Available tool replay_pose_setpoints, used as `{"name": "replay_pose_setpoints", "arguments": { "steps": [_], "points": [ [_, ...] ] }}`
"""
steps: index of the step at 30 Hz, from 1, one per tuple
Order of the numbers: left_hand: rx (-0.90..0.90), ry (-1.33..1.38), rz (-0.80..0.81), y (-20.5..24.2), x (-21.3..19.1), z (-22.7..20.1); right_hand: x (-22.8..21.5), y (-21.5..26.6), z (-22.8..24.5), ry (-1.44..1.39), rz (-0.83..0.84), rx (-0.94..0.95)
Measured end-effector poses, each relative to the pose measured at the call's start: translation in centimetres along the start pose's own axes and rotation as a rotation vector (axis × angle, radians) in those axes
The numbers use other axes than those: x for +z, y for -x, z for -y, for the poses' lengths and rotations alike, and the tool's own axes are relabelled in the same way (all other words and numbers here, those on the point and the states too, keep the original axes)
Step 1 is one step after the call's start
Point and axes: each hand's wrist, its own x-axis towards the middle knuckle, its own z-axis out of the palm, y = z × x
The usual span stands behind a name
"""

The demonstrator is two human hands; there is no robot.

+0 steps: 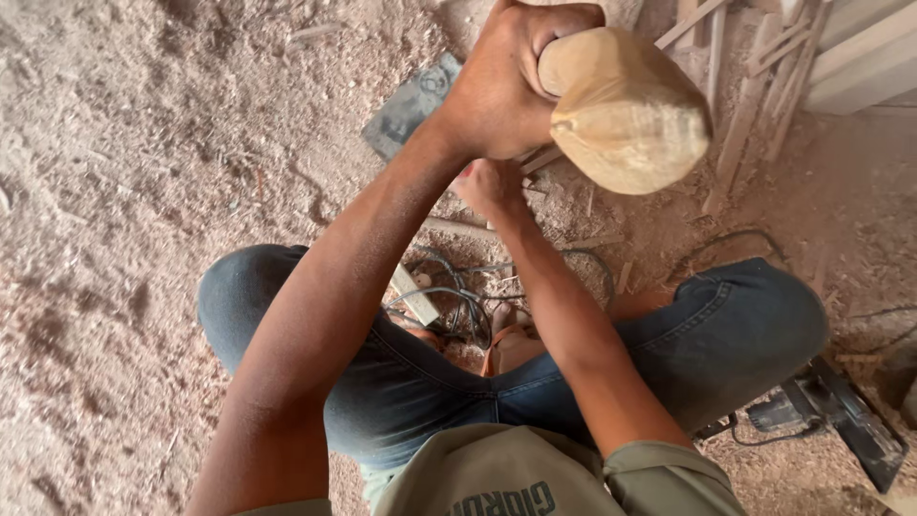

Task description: The person sits on the floor and sharpens a hoe blade using a hammer and a power grinder. They repeatedly strike the blade with the hammer and then grind the edge with the power tool.

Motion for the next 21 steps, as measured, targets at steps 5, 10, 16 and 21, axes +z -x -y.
{"name": "replay_pose_setpoints", "arguments": {
  "steps": [5, 10, 16, 21],
  "points": [
    [-0.034, -0.03, 0.017, -0.4, 0.2, 0.1, 0.3, 2.0, 1.0, 0.05, 0.126, -0.044],
    [-0.127, 0.003, 0.003, -0.6, 0.8, -0.2, -0.3, -0.1, -1.7, 0.08, -0.05, 0.022],
    [-0.096, -0.101, -0.08, -1.7, 1.2, -1.1, -3.2, -2.8, -6.1, 0.117, -0.239, -0.005],
    [-0.084, -0.109, -0.093, -2.5, 1.7, -0.6, -2.4, -1.8, -5.3, 0.005, -0.135, -0.088]
  ]
}}
